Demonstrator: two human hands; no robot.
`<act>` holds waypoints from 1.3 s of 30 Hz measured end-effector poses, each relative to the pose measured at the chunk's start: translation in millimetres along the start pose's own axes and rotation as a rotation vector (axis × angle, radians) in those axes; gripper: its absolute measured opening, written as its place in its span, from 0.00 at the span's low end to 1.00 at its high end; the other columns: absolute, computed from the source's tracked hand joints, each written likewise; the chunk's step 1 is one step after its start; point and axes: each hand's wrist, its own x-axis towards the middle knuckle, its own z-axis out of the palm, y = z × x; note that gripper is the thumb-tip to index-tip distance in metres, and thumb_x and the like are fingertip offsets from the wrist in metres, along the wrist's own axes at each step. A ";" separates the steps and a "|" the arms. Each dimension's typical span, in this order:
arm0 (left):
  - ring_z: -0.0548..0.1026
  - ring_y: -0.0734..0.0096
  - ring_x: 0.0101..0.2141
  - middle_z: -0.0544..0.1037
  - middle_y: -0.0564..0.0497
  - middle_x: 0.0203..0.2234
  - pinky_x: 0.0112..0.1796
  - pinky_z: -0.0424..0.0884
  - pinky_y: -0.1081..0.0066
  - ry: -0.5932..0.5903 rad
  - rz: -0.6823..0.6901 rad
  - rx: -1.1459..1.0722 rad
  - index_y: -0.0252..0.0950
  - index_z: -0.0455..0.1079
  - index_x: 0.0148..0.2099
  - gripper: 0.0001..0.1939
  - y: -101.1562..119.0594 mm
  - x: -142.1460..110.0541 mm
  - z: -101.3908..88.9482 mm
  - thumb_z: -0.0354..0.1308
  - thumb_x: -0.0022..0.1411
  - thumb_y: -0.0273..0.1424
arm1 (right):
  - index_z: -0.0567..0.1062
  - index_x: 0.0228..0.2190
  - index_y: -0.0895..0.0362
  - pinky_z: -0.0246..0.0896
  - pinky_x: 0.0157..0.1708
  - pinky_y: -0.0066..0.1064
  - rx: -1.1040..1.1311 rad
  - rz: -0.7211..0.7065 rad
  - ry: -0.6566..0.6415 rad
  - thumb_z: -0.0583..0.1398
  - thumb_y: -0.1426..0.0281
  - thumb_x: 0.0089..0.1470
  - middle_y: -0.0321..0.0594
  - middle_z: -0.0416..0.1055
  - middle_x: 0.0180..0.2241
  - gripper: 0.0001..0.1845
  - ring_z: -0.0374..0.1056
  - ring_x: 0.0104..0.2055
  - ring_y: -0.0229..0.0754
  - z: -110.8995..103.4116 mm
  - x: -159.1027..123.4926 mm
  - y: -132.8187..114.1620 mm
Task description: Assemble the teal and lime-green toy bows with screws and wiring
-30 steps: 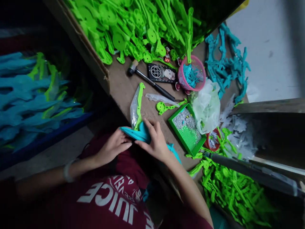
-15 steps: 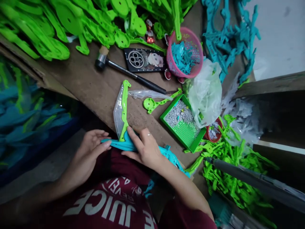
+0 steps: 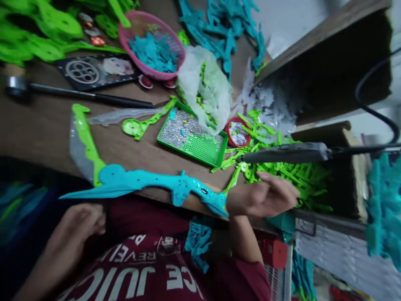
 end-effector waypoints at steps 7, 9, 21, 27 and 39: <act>0.75 0.58 0.56 0.79 0.50 0.53 0.55 0.74 0.57 -0.603 1.292 0.688 0.48 0.70 0.59 0.25 25.4 19.4 86.7 0.58 0.62 0.22 | 0.58 0.64 0.48 0.69 0.42 0.54 0.303 0.562 -0.268 0.40 0.46 0.60 0.52 0.71 0.51 0.38 0.70 0.52 0.61 2.0 18.1 91.4; 0.67 0.54 0.63 0.71 0.43 0.62 0.58 0.71 0.54 -0.517 1.402 0.890 0.38 0.66 0.64 0.27 20.7 32.4 115.1 0.53 0.65 0.20 | 0.62 0.62 0.48 0.70 0.39 0.50 0.452 0.584 -0.358 0.48 0.45 0.58 0.51 0.72 0.47 0.36 0.72 0.49 0.59 11.0 23.2 89.3; 0.66 0.46 0.63 0.66 0.32 0.64 0.66 0.60 0.53 -0.395 1.739 1.079 0.21 0.67 0.62 0.25 4.7 51.3 117.5 0.58 0.67 0.30 | 0.63 0.49 0.44 0.60 0.19 0.27 0.969 0.520 0.199 0.60 0.55 0.57 0.25 0.56 0.21 0.20 0.58 0.17 0.33 148.5 34.9 59.7; 0.68 0.51 0.63 0.68 0.34 0.63 0.68 0.55 0.53 -0.428 1.710 1.043 0.22 0.68 0.62 0.22 8.4 51.7 117.7 0.50 0.69 0.27 | 0.65 0.47 0.43 0.57 0.15 0.28 1.104 0.451 0.188 0.61 0.59 0.57 0.25 0.56 0.20 0.17 0.56 0.15 0.36 164.0 31.3 48.4; 0.67 0.52 0.63 0.70 0.36 0.62 0.68 0.56 0.55 -0.464 1.666 0.973 0.22 0.68 0.62 0.23 8.8 52.5 117.2 0.47 0.69 0.25 | 0.60 0.43 0.43 0.57 0.15 0.28 1.019 0.478 0.087 0.61 0.48 0.56 0.24 0.55 0.18 0.21 0.55 0.15 0.34 176.1 23.7 46.7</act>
